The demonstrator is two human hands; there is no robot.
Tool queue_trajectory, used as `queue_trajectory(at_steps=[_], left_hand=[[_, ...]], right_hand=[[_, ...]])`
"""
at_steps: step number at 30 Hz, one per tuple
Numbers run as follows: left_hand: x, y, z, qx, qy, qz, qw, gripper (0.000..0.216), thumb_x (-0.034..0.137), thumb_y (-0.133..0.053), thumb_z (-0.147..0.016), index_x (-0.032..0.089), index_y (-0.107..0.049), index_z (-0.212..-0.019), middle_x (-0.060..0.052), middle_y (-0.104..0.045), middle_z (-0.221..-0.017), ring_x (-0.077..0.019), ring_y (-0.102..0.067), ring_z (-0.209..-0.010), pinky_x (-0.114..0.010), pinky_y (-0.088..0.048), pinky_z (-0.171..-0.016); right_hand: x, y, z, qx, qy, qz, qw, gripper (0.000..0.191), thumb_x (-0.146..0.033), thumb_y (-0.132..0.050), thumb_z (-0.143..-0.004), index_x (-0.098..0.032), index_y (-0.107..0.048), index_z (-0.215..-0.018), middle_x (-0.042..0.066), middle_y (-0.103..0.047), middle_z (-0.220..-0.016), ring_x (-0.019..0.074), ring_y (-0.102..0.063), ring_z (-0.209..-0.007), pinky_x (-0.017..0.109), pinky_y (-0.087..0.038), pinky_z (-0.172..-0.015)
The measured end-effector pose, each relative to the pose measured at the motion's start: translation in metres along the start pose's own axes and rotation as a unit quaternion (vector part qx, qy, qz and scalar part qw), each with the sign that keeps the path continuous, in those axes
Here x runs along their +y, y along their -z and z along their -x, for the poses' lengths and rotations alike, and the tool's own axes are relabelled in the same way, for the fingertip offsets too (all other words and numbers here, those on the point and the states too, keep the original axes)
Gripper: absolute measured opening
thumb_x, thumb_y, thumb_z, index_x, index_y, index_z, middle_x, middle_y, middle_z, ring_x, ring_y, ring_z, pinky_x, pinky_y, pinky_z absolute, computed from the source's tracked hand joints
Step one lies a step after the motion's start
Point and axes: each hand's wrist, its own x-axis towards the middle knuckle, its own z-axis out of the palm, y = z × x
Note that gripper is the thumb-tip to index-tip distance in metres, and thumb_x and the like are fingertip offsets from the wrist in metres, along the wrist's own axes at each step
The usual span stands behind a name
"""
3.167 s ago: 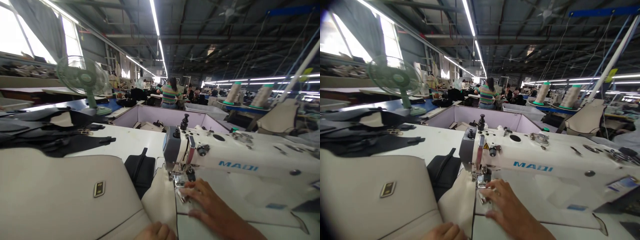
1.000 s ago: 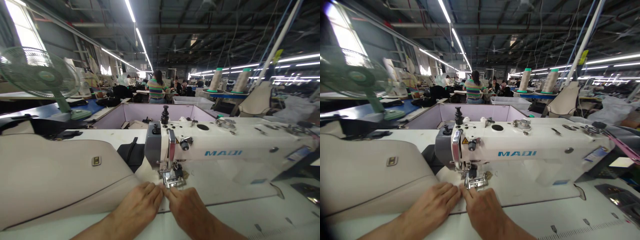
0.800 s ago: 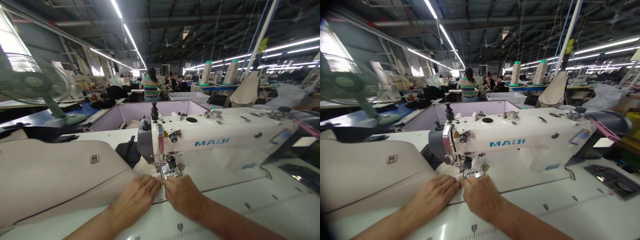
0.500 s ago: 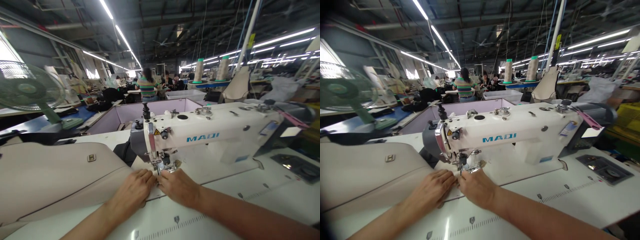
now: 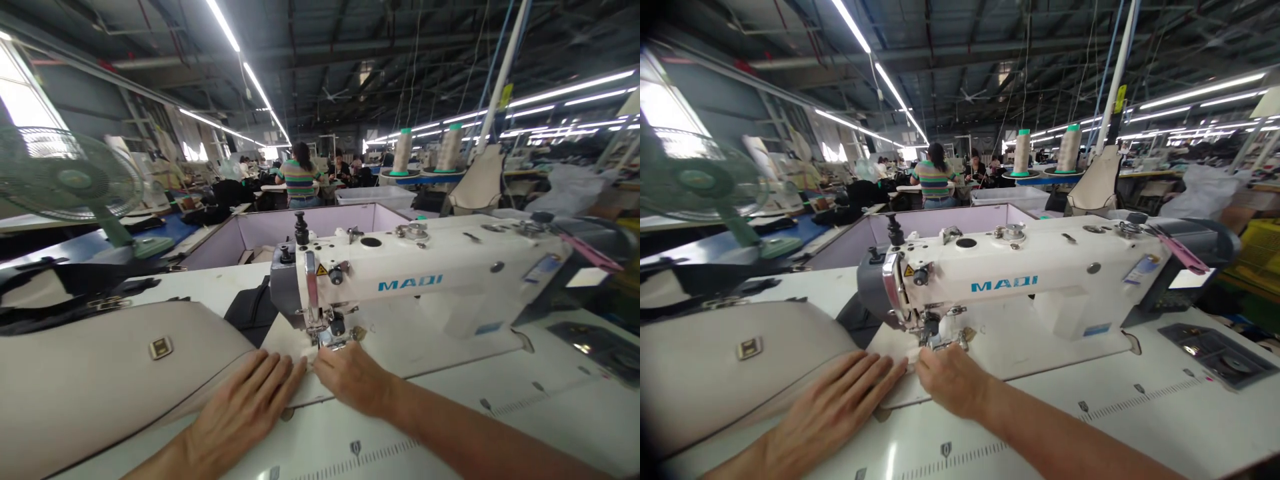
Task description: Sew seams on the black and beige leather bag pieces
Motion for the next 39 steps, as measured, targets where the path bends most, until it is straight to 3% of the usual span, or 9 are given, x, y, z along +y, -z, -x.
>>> queue_trajectory(at_steps=[5, 7, 10, 13, 17, 22, 32, 39], left_hand=[[-0.002, -0.006, -0.012, 0.032, -0.110, 0.012, 0.993, 0.025, 0.007, -0.050, -0.091, 0.006, -0.060, -0.113, -0.006, -0.066, -0.090, -0.0181, -0.059, -0.079, -0.034, -0.045, -0.079], [-0.002, -0.008, -0.015, 0.038, -0.117, 0.031, 0.992, 0.021, 0.008, -0.053, -0.090, 0.006, -0.062, -0.108, -0.006, -0.065, -0.086, -0.0175, -0.058, -0.074, -0.034, -0.046, -0.074], [-0.002, -0.010, -0.015, 0.048, -0.103, 0.050, 0.992, 0.017, 0.011, -0.055, -0.090, 0.007, -0.064, -0.104, -0.006, -0.065, -0.089, -0.0181, -0.058, -0.077, -0.035, -0.046, -0.075], [-0.001, -0.010, -0.015, 0.051, -0.105, 0.053, 0.992, 0.015, 0.012, -0.057, -0.089, 0.008, -0.065, -0.100, -0.007, -0.065, -0.092, -0.0181, -0.058, -0.078, -0.035, -0.045, -0.077], [-0.001, -0.009, -0.015, 0.051, -0.110, 0.051, 0.991, 0.015, 0.014, -0.057, -0.089, 0.009, -0.066, -0.100, -0.007, -0.065, -0.090, -0.0180, -0.056, -0.075, -0.035, -0.043, -0.076], [-0.001, -0.006, -0.016, 0.005, -0.115, 0.038, 0.993, 0.023, 0.018, -0.055, -0.090, 0.009, -0.063, -0.110, -0.009, -0.066, -0.097, -0.0200, -0.057, -0.082, -0.035, -0.042, -0.080], [-0.001, -0.011, -0.020, 0.001, -0.095, 0.043, 0.995, 0.023, 0.016, -0.056, -0.089, 0.007, -0.062, -0.110, -0.009, -0.065, -0.093, -0.0202, -0.055, -0.078, -0.036, -0.040, -0.076], [-0.005, -0.013, -0.029, -0.035, -0.106, 0.064, 0.992, 0.016, 0.015, -0.058, -0.088, 0.007, -0.062, -0.101, -0.007, -0.061, -0.085, -0.0191, -0.052, -0.073, -0.034, -0.039, -0.068]], right_hand=[[-0.012, 0.003, 0.007, 0.014, -0.003, 0.009, 1.000, 0.011, -0.005, -0.050, -0.091, -0.014, -0.055, -0.088, 0.001, -0.056, -0.080, 0.0180, -0.051, -0.064, 0.032, -0.034, -0.050], [-0.018, 0.004, 0.009, 0.054, -0.027, 0.014, 0.998, 0.011, -0.009, -0.047, -0.095, -0.013, -0.057, -0.099, 0.003, -0.060, -0.088, 0.0189, -0.055, -0.073, 0.033, -0.039, -0.056], [-0.023, 0.005, 0.010, 0.110, -0.054, 0.025, 0.992, 0.029, -0.011, -0.033, -0.100, -0.010, -0.055, -0.119, 0.008, -0.062, -0.113, 0.0199, -0.058, -0.082, 0.034, -0.043, -0.063], [-0.022, 0.001, 0.009, 0.122, -0.063, 0.023, 0.990, 0.043, -0.010, -0.019, -0.100, -0.009, -0.056, -0.122, 0.010, -0.058, -0.126, 0.0175, -0.061, -0.079, 0.031, -0.044, -0.061], [-0.018, -0.008, 0.008, 0.140, -0.042, 0.036, 0.989, 0.045, -0.008, -0.019, -0.099, -0.007, -0.061, -0.115, 0.015, -0.061, -0.122, 0.0150, -0.064, -0.069, 0.028, -0.044, -0.053], [-0.014, -0.012, 0.006, 0.157, -0.021, 0.018, 0.987, 0.041, -0.007, -0.023, -0.099, -0.006, -0.063, -0.109, 0.016, -0.064, -0.115, 0.0149, -0.067, -0.065, 0.026, -0.046, -0.050], [-0.013, -0.006, 0.004, 0.136, -0.039, -0.039, 0.989, 0.036, -0.005, -0.028, -0.096, -0.006, -0.060, -0.114, 0.014, -0.063, -0.119, 0.0190, -0.067, -0.080, 0.029, -0.051, -0.059], [-0.015, 0.002, 0.001, 0.086, -0.092, -0.059, 0.990, 0.031, -0.007, -0.036, -0.093, -0.010, -0.058, -0.114, 0.009, -0.062, -0.090, 0.0226, -0.058, -0.073, 0.035, -0.048, -0.061]])
